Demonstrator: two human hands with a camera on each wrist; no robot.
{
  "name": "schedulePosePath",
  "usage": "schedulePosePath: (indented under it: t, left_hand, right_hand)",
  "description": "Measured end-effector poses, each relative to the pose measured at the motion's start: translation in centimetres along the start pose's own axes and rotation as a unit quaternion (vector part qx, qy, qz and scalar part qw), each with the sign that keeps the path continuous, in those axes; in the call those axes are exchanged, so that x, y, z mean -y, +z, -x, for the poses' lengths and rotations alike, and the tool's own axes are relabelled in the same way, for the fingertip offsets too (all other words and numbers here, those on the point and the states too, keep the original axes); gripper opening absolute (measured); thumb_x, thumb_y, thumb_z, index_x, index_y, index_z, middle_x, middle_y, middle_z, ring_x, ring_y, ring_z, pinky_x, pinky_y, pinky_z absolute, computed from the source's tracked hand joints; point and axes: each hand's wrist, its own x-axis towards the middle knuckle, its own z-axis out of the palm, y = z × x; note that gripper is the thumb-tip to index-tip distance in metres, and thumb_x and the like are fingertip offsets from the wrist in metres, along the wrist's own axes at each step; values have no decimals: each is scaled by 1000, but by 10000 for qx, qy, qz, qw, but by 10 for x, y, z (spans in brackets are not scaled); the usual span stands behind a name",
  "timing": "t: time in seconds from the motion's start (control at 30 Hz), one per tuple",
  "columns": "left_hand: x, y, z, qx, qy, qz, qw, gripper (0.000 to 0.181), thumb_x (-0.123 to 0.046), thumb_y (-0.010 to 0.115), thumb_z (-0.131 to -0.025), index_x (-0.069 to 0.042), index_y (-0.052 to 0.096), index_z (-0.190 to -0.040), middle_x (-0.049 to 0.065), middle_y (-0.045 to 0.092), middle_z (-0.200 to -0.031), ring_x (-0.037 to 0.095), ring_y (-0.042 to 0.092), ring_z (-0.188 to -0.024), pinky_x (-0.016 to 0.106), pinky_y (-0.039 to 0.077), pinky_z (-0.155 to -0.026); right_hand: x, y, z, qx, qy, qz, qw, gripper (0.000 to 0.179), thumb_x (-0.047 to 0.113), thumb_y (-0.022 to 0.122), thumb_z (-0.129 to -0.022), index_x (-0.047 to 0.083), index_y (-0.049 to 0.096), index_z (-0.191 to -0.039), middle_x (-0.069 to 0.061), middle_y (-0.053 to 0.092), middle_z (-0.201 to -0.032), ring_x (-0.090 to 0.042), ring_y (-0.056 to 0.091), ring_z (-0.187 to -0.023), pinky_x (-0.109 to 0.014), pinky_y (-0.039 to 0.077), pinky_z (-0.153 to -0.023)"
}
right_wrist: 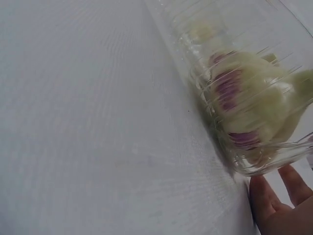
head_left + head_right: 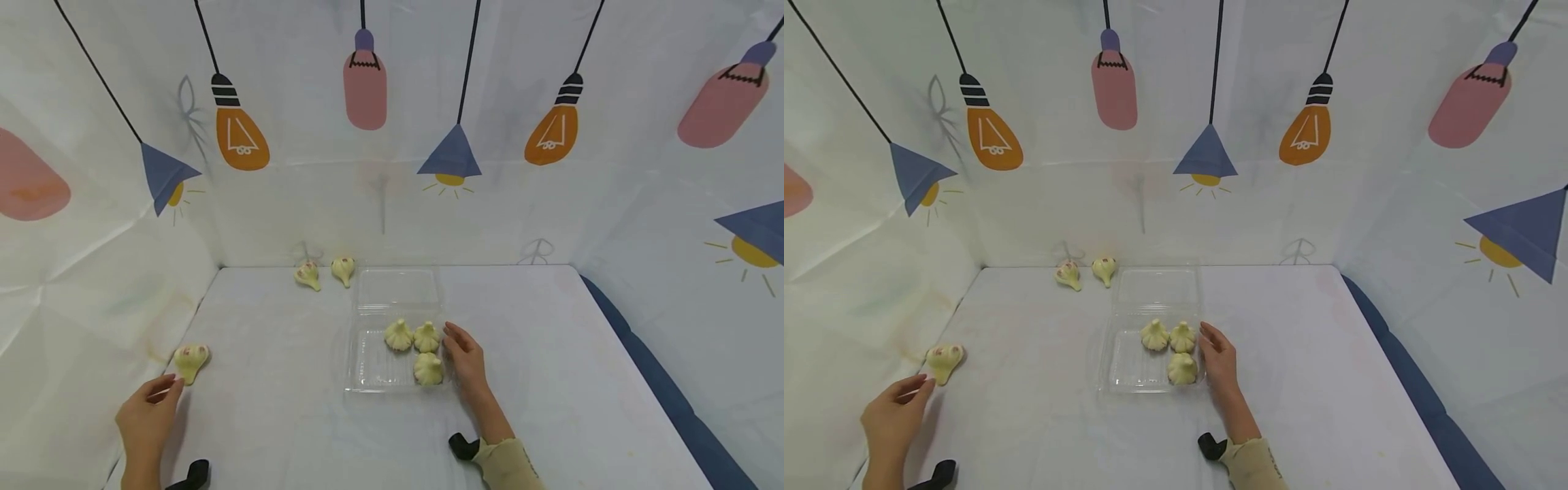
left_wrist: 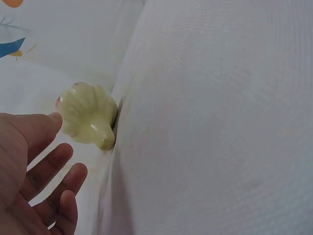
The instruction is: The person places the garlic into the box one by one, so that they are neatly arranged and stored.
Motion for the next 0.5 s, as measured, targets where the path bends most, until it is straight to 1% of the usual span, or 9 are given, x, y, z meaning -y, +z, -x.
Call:
schedulePosePath:
  t: [0.07, 0.1, 0.17, 0.23, 0.27, 0.37, 0.47, 0.5]
  left_hand:
    - [0, -1, -2, 161, -248, -112, 9995, 35, -21, 69, -90, 4, 67, -113, 21, 68, -104, -22, 36, -58, 7, 38, -50]
    - [1, -1, -4, 242, -357, -137, 9990, 37, -23, 68, -90, 5, 66, -115, 23, 67, -109, -22, 35, -57, 8, 38, -49]
    - [2, -1, -6, 392, -543, -139, 9977, 41, -24, 67, -91, 5, 64, -119, 25, 63, -117, -21, 35, -58, 9, 39, -48]
    - [4, 0, -7, 481, -643, -155, 9967, 44, -26, 67, -90, 5, 63, -120, 25, 62, -120, -21, 35, -58, 9, 39, -48]
    - [5, 0, -8, 510, -666, -173, 9963, 45, -27, 67, -90, 6, 63, -121, 26, 61, -120, -19, 38, -58, 9, 39, -48]
    - [8, 2, -8, 523, -647, -184, 9964, 46, -27, 67, -90, 6, 62, -121, 26, 62, -120, -18, 39, -58, 8, 38, -48]
    - [9, 5, -9, 493, -610, -134, 9968, 47, -27, 68, -89, 7, 62, -121, 28, 61, -119, -21, 38, -57, 7, 38, -49]
    - [9, 6, -10, 472, -611, -107, 9970, 48, -27, 69, -89, 7, 62, -121, 28, 62, -118, -23, 34, -56, 6, 37, -50]
  right_hand:
    - [1, 1, -1, 19, 47, -57, 10000, 38, 10, 55, -99, 9, 55, -137, -12, 53, -138, -25, 51, -124, -37, 46, -93]
    - [1, 1, -1, 23, 61, -80, 9999, 38, 10, 55, -99, 9, 55, -137, -11, 53, -139, -25, 50, -125, -37, 46, -94]
    - [3, 1, -1, -2, 109, -133, 9999, 38, 10, 55, -99, 10, 55, -137, -9, 53, -139, -23, 49, -127, -38, 45, -96]
    - [3, 2, -1, -15, 107, -135, 9999, 39, 9, 55, -99, 8, 54, -137, -10, 52, -140, -23, 47, -128, -38, 44, -97]
    - [4, 2, -1, -22, 121, -146, 9998, 39, 9, 55, -98, 8, 54, -137, -9, 52, -140, -23, 46, -129, -37, 44, -98]
    - [4, 2, -1, -68, 126, -112, 9998, 40, 8, 56, -98, 7, 54, -137, -9, 52, -140, -23, 45, -130, -33, 43, -98]
    - [3, 1, -1, -130, 131, -108, 9998, 40, 9, 57, -97, 7, 55, -137, -8, 53, -139, -21, 46, -130, -25, 44, -95]
    - [3, 1, -2, -158, 129, -104, 9997, 40, 9, 57, -97, 7, 55, -137, -7, 54, -139, -20, 46, -130, -23, 44, -94]
